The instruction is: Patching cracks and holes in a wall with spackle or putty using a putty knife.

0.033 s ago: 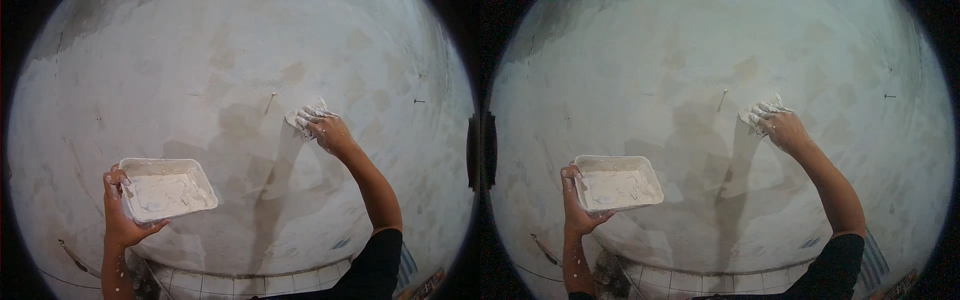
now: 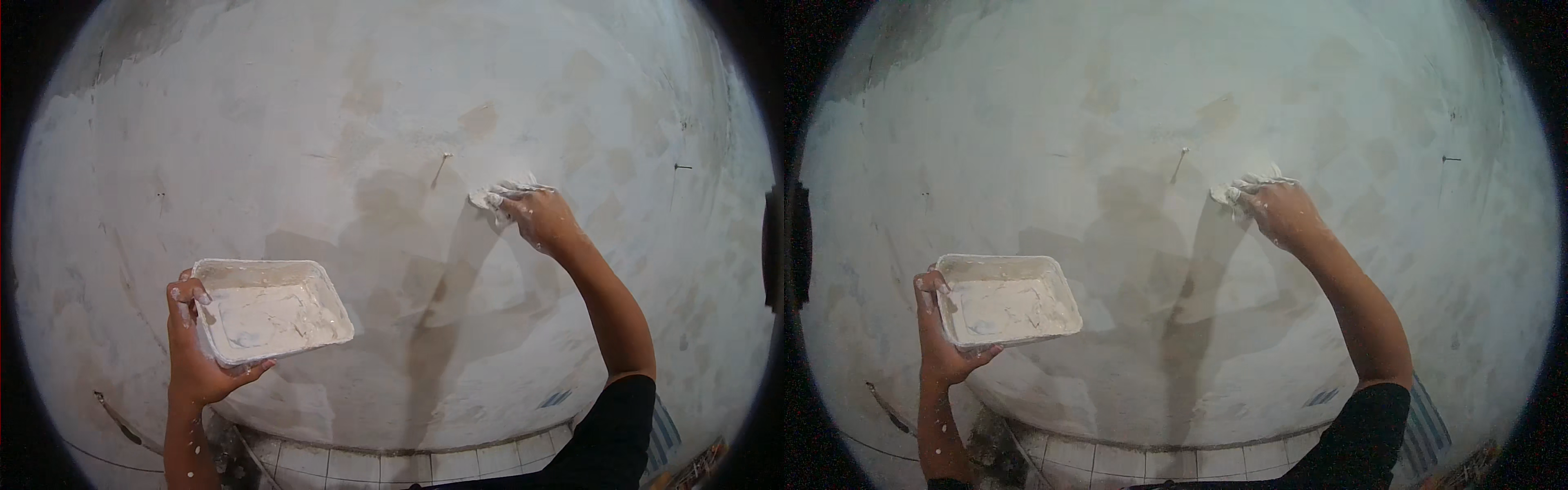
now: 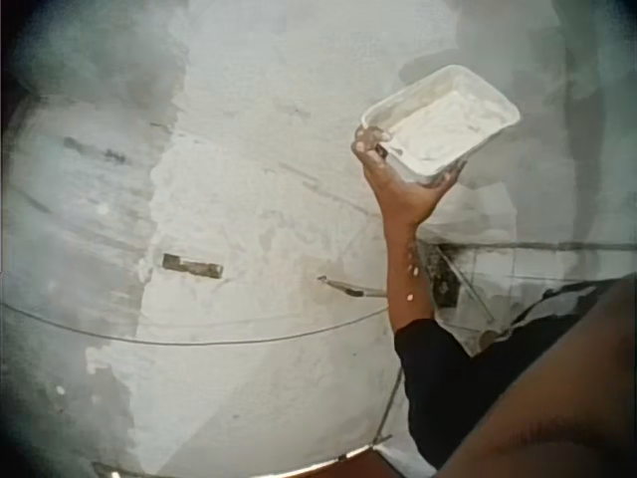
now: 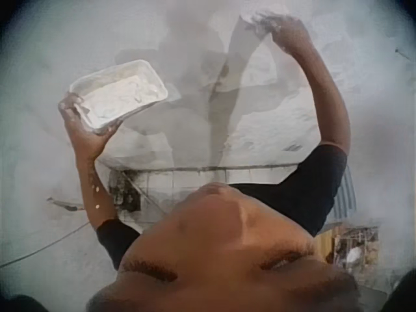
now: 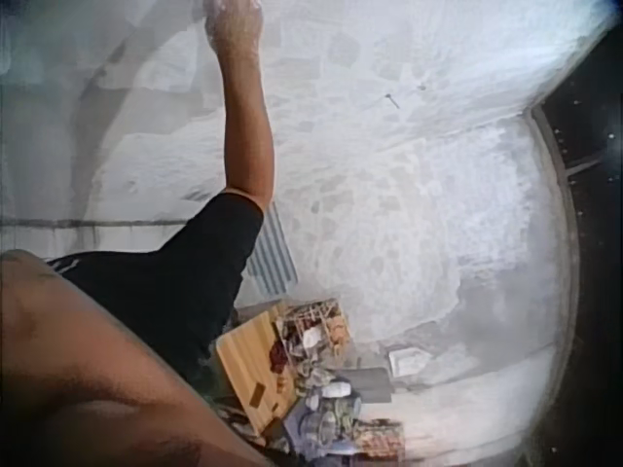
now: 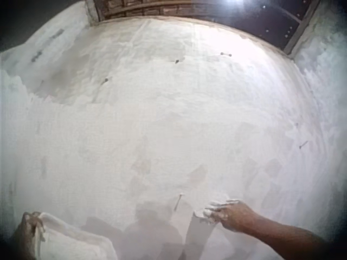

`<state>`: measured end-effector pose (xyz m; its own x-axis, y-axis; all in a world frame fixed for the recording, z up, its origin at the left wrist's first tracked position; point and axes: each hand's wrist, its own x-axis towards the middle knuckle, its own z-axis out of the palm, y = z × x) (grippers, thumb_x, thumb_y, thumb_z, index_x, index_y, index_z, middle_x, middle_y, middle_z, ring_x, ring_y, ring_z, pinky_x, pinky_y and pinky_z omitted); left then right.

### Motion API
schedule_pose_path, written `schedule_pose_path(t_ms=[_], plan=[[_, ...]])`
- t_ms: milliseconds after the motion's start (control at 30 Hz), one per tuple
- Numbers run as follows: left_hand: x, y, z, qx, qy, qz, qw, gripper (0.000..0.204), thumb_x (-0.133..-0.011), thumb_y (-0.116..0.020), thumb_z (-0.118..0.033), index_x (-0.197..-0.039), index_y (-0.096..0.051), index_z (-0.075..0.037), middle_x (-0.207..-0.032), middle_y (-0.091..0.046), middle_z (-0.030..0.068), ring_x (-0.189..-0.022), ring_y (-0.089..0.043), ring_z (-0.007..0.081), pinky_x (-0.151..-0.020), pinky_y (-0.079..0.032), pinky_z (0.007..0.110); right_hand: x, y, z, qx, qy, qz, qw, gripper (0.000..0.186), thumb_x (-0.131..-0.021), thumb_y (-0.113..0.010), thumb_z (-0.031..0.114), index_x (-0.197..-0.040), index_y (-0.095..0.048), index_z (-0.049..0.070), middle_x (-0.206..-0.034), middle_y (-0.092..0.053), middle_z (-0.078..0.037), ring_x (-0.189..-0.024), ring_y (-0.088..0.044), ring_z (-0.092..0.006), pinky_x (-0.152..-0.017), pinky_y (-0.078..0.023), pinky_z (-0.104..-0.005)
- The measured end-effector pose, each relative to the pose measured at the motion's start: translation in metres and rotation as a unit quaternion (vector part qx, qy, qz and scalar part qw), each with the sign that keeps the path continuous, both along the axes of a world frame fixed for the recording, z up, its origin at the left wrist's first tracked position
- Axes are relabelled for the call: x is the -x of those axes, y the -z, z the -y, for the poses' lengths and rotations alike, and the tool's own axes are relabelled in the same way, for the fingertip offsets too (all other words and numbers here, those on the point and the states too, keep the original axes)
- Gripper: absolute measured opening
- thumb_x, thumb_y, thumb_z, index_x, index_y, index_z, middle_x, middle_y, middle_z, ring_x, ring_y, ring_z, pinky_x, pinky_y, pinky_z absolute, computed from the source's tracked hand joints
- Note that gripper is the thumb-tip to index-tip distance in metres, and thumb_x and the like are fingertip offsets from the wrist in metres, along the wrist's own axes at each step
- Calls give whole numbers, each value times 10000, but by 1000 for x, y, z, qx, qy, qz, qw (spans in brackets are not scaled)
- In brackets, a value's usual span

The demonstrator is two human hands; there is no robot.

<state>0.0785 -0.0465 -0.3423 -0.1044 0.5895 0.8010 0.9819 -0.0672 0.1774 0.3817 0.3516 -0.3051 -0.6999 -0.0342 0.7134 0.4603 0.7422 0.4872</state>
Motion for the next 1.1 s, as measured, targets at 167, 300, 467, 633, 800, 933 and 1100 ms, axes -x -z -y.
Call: schedule_pose_path(t_ms=[167, 300, 467, 633, 800, 933, 1100], plan=[[1, 2, -5, 5, 14, 32, 999, 1030, -520, -857, -346, -1266, -212, -47, -1184, -327, 122, -1206, -372, 278, -1032, -346, 399, -17, -48, -33, 6, 48, -203, 978, 257, -777, -578, 32, -1027, -638, 37, -883, -665, -181, -829, -625, -376, -738, -522, -434], [5, 4, 5, -1, -7, 19, 1000, 1056, -522, -855, -336, -1297, -196, -51, -1201, -321, 125, -1211, -369, 288, -1034, -350, 405, -15, -89, -42, 17, 103, -417, 903, 236, -773, -612, 73, -1002, -626, 20, -829, -654, -182, -804, -624, -379, -718, -522, -438], [13, 13, 5, -22, -21, 30, 999, 1137, -524, -857, -347, -1354, -145, -37, -1254, -322, 145, -1231, -366, 309, -1046, -349, 423, 3, -85, -67, -14, -74, -371, 926, 225, -729, -615, 52, -946, -670, 34, -852, -683, -156, -750, -654, -331, -681, -530, -377], [19, 12, 5, 3, 1, 56, 998, 1200, -515, -870, -353, -1387, -115, -19, -1325, -310, 170, -1255, -371, 306, -1053, -344, 423, 55, -90, 21, -14, -12, -215, 976, 290, -680, -582, -12, -926, -702, 84, -809, -668, -165, -707, -634, -351, -636, -515, -425], [38, 20, 3, -19, 25, 8, 999, 1168, -524, -861, -324, -1378, -124, -21, -1301, -315, 159, -1244, -375, 294, -1049, -349, 409, 55, -62, 36, 44, 84, -66, 993, 303, -665, -589, -38, -913, -706, 93, -842, -677, -148, -750, -644, -335, -673, -517, -424], [31, 23, -5, -60, 59, 42, 996, 1068, -527, -849, -295, -1324, -184, -41, -1231, -324, 130, -1207, -388, 286, -1035, -357, 394, 37, -23, 27, 0, -33, -15, 999, 311, -731, -566, -38, -970, -697, 112, -980, -685, -101, -860, -642, -312, -737, -517, -407], [37, 22, -2, -70, 66, -12, 995, 1023, -528, -849, -303, -1287, -210, -53, -1199, -319, 114, -1192, -387, 275, -1030, -357, 392, -3, -39, 38, 39, 20, -162, 986, 316, -801, -546, -12, -1078, -656, 95, -974, -673, -137, -845, -635, -353, -711, -523, -419]])
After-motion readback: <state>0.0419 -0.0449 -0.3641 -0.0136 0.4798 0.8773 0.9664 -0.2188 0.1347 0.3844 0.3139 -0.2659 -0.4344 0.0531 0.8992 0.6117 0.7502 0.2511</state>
